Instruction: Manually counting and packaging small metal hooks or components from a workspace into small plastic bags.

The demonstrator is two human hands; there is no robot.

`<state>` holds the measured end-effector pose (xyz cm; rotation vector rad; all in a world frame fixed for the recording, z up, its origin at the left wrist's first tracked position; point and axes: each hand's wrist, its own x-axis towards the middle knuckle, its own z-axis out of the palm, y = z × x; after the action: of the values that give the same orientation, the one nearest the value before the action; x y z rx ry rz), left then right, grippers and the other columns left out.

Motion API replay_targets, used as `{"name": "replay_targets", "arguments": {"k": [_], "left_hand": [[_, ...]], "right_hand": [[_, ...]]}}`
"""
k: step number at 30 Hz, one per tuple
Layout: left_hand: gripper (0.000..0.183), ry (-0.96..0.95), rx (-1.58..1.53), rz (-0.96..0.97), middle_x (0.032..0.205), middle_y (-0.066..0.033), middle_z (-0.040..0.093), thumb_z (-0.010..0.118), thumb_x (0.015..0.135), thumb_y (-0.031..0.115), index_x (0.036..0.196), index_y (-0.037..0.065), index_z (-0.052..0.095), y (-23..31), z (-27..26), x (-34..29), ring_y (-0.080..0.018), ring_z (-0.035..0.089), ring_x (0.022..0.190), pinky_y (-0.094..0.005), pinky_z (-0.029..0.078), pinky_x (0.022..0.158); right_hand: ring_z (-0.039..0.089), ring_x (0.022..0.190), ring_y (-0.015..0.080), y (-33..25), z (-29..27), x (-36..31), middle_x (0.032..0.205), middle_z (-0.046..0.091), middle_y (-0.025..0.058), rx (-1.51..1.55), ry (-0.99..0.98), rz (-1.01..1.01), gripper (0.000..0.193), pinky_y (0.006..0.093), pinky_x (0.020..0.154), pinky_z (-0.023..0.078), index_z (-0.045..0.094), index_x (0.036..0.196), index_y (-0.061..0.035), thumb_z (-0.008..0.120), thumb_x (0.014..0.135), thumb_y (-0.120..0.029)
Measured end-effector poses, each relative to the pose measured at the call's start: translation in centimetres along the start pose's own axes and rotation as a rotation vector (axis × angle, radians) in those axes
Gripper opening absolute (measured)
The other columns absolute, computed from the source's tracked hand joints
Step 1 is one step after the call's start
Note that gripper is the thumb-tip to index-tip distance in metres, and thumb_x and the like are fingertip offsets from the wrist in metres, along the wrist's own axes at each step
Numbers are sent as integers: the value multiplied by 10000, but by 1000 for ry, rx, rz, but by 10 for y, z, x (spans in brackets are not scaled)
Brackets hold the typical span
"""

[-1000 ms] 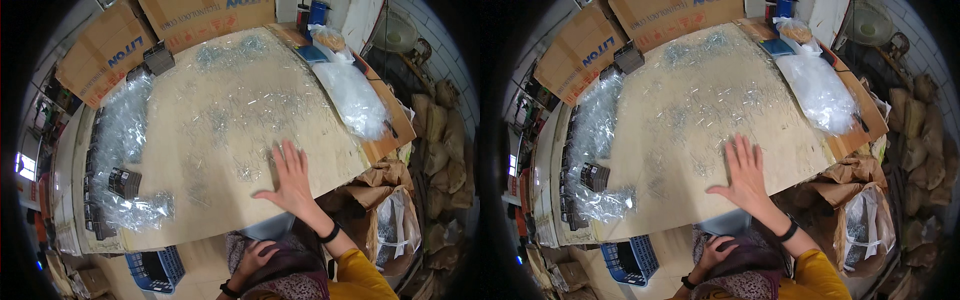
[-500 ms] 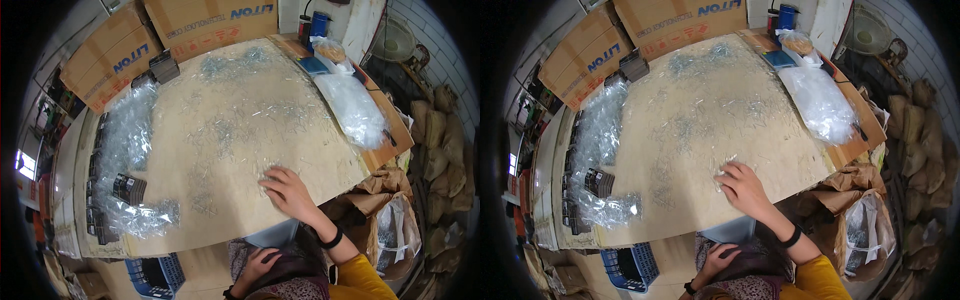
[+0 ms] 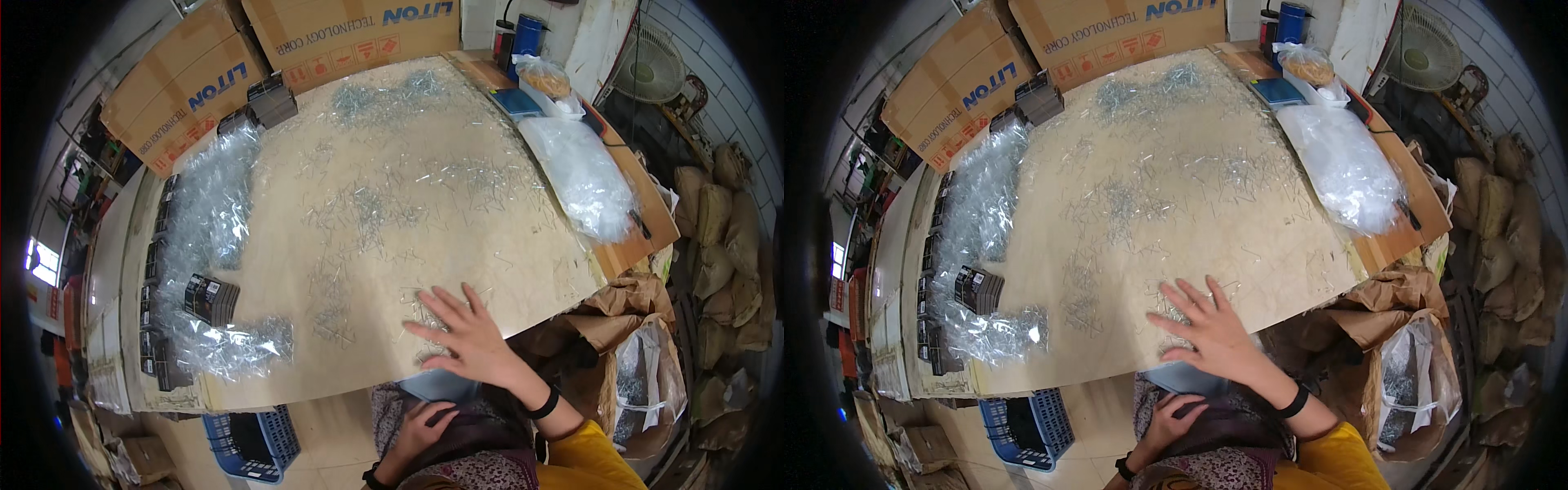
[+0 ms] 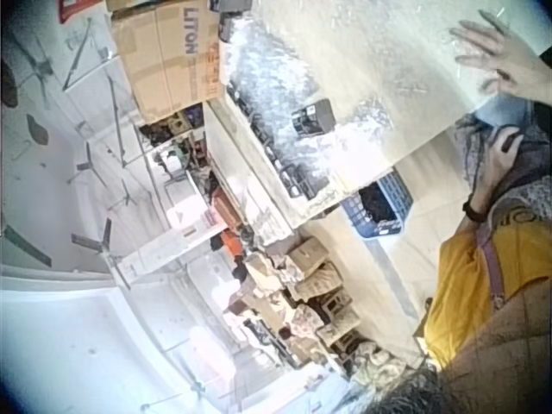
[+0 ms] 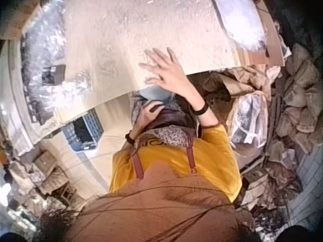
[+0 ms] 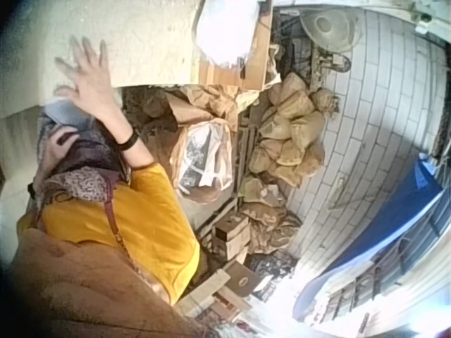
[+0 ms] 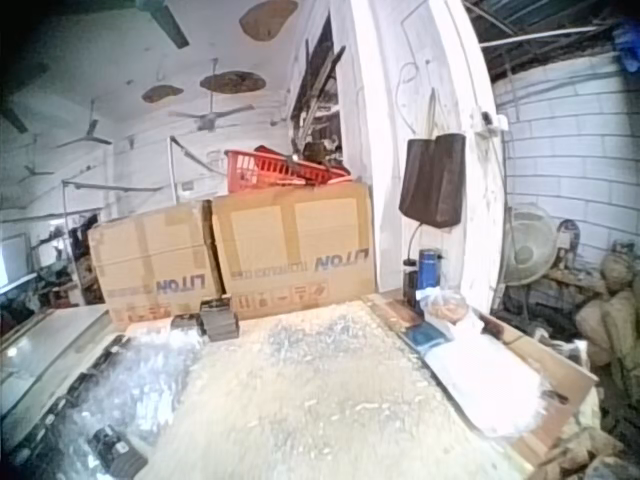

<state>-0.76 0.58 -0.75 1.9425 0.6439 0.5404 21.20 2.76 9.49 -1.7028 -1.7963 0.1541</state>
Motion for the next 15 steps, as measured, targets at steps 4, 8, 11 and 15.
{"name": "replay_targets", "arguments": {"k": [4,8,11,15], "left_hand": [[190,-15,-40,-33,940,-114,689,768,798,124,969,68,705,6,-1,3,-278,675,835,-348,542,769],[195,-29,-92,-94,943,-112,695,768,798,123,976,68,708,7,-2,0,-266,675,852,-334,537,782],[194,-30,-103,-136,942,-108,699,769,799,123,976,68,711,7,-4,-3,-254,677,858,-322,534,784],[189,-18,-139,-131,938,-107,700,770,800,124,970,65,713,14,-3,2,-246,680,859,-318,535,781]], "right_hand": [[411,1330,292,-1,8,-13,1387,504,65,3,-112,-83,398,514,1130,242,644,1190,-180,666,846,-379],[400,1338,303,16,5,-27,1385,497,105,122,99,117,340,509,1129,232,634,1189,-115,634,883,-261],[322,1386,374,34,3,-2,1461,385,213,-136,233,346,497,536,1142,185,505,1342,-59,598,917,-300],[242,1430,383,53,17,43,1526,271,253,-94,66,200,664,525,1168,134,412,1425,-65,543,927,-483]]}}
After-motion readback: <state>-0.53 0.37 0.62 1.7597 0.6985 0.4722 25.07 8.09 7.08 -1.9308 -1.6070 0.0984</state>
